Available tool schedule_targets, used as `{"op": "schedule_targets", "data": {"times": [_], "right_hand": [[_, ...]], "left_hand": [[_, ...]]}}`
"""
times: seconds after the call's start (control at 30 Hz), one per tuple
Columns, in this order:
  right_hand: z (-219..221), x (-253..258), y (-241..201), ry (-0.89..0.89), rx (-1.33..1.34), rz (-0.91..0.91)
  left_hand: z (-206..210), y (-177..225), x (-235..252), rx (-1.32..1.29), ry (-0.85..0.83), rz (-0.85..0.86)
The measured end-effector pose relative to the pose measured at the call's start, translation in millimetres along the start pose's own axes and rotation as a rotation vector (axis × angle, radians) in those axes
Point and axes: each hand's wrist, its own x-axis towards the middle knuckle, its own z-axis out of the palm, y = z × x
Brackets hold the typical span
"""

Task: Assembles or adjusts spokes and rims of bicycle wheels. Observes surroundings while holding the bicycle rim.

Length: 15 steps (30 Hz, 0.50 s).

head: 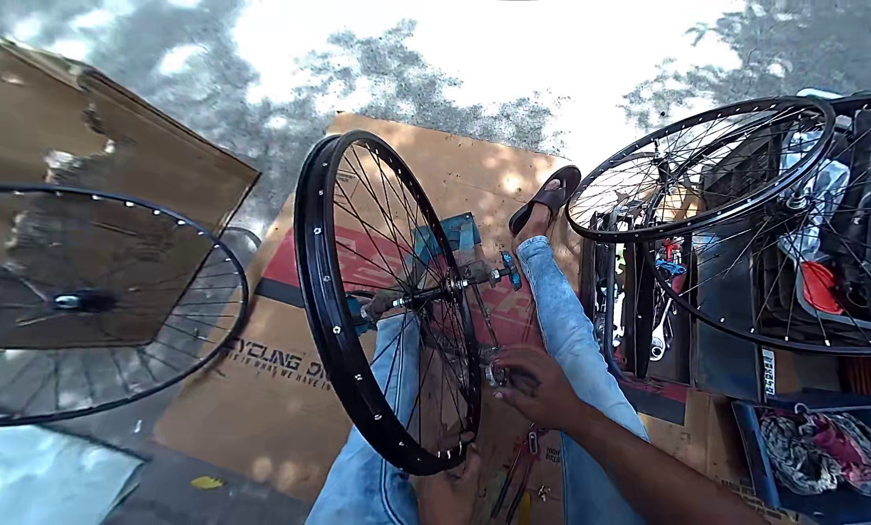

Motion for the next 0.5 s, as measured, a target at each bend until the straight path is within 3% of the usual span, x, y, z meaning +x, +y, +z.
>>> {"op": "schedule_targets", "data": {"times": [0.23, 0.4, 0.5], "right_hand": [[32.5, 30.6, -15.3, -0.226, -0.074, -0.279], [37.7, 65.0, -26.6, -0.157, -0.007, -0.4], [38.9, 86.2, -40.1, -0.117, -0.004, -0.439]], "left_hand": [[-39.2, 41.6, -1.5, 0.193, 0.124, 0.236], [-72.2, 76.1, 30.8, 0.303, 0.227, 0.388], [-69.5, 81.1, 42.5, 0.27, 0.273, 0.425]]}}
